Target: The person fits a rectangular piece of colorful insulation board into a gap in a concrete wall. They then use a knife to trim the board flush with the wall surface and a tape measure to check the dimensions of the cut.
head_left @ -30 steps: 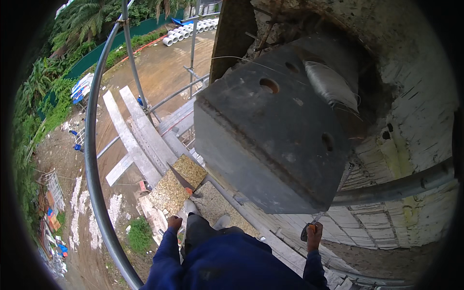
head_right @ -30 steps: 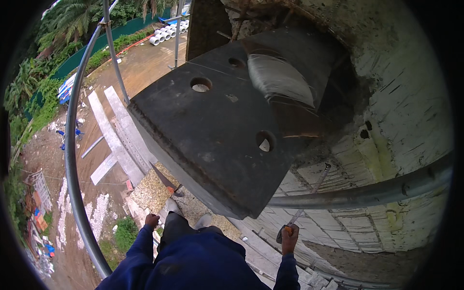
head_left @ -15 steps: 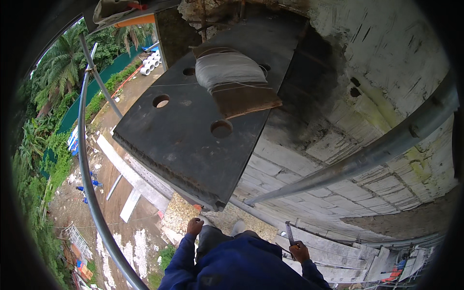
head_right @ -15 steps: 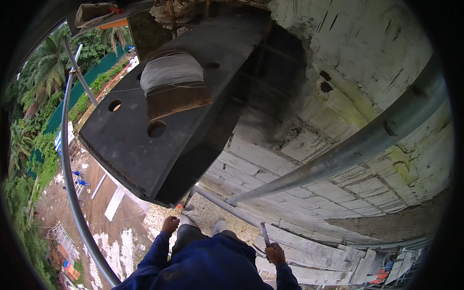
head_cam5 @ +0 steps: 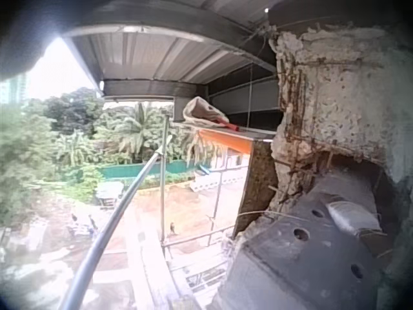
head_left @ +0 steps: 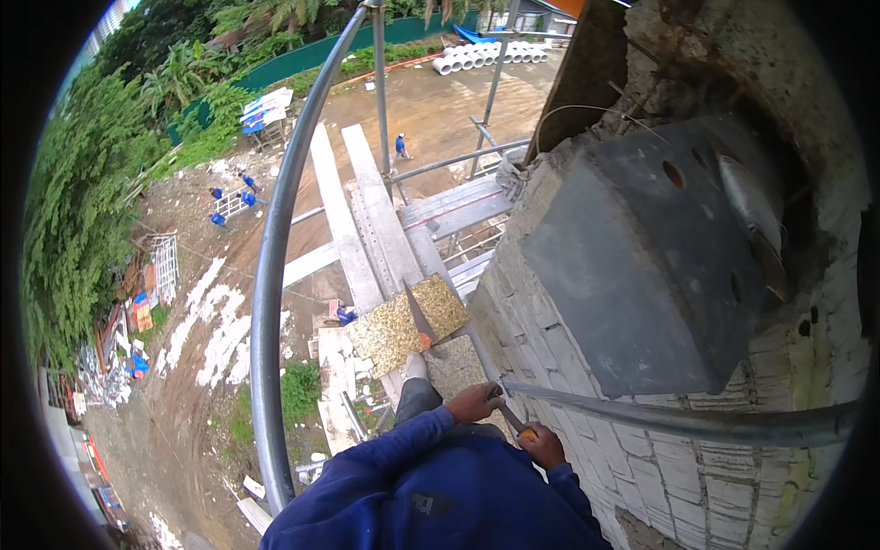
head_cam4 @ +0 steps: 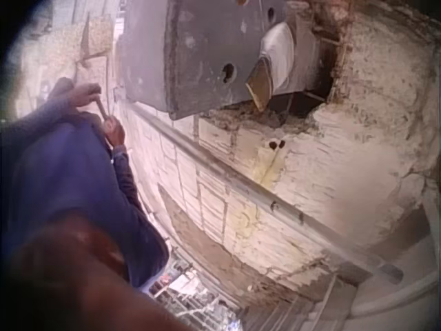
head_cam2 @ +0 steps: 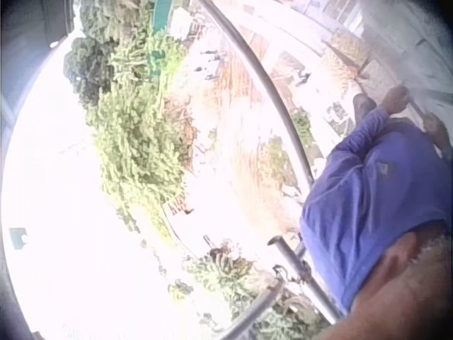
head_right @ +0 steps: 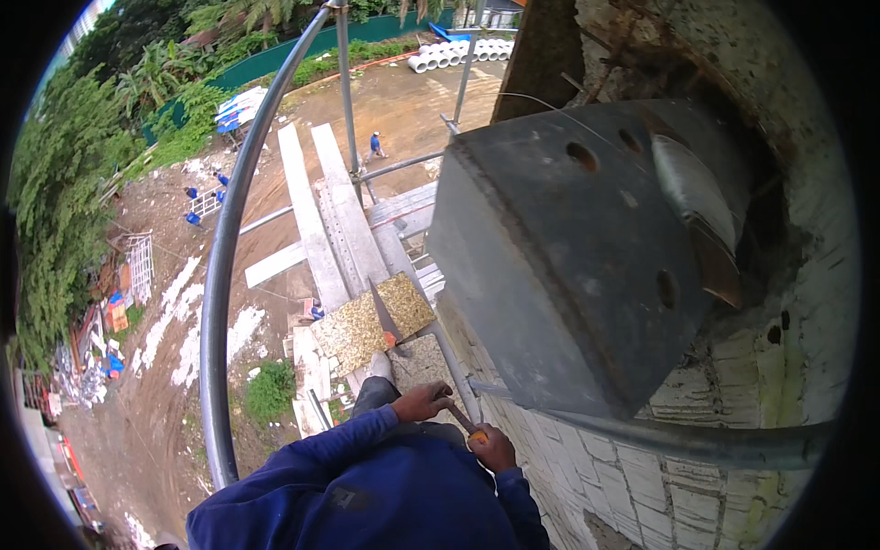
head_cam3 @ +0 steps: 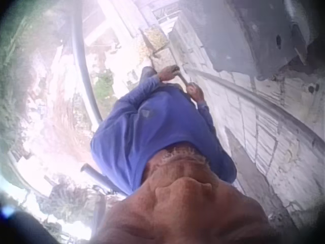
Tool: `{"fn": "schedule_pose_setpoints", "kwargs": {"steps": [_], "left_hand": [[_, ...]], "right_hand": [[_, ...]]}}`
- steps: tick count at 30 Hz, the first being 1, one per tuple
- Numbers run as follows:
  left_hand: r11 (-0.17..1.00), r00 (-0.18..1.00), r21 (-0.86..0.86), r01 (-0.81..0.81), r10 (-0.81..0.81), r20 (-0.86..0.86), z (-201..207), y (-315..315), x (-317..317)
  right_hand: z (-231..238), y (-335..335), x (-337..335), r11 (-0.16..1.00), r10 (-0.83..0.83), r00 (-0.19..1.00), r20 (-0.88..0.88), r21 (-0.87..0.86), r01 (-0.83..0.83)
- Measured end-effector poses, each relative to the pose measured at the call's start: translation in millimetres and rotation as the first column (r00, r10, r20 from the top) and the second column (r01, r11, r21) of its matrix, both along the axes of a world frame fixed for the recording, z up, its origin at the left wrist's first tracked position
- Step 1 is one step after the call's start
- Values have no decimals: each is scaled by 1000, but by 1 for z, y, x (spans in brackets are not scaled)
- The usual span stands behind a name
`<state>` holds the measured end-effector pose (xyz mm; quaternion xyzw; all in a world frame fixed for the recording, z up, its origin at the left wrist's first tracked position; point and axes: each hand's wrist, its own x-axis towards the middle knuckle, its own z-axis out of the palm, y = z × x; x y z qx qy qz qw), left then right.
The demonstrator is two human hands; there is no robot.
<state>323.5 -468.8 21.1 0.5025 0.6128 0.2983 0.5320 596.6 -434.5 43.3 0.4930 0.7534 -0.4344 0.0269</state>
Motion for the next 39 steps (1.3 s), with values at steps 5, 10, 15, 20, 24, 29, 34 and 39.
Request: {"fn": "schedule_pose_setpoints", "kwargs": {"steps": [5, 10, 15, 20, 24, 29, 34, 39], "left_hand": [[969, 969, -18, -245, 245, 14, -32, -28, -35], [922, 922, -74, -379, 384, 59, -57, -19, -73], [857, 854, -149, -494, 510, 100, -105, 6, -120], [880, 896, -208, -427, 442, 29, -140, 35, -193], [875, 903, -246, -416, 430, 2, -175, 48, -228], [872, 865, -329, -363, 446, 229, -244, 58, -232], [915, 904, -301, -267, 346, 251, -377, 65, -234], [929, 940, -266, -257, 304, 154, -547, 45, -266]], "right_hand": [[-13, 14, -41, 984, 157, 988, -4, -84, -157], [-9, 38, -90, 952, 207, 978, 26, -234, -195], [-35, 58, -151, 941, 255, 962, 99, -252, -224], [-73, 70, -218, 948, 281, 949, 144, -197, -251], [-81, 79, -267, 929, 256, 951, 175, -316, -192], [-134, 90, -274, 920, 201, 962, 186, -374, -120], [-291, 89, -260, 917, 132, 981, 141, -394, -67], [-486, 79, -271, 906, 168, 982, 91, -408, -117]]}}
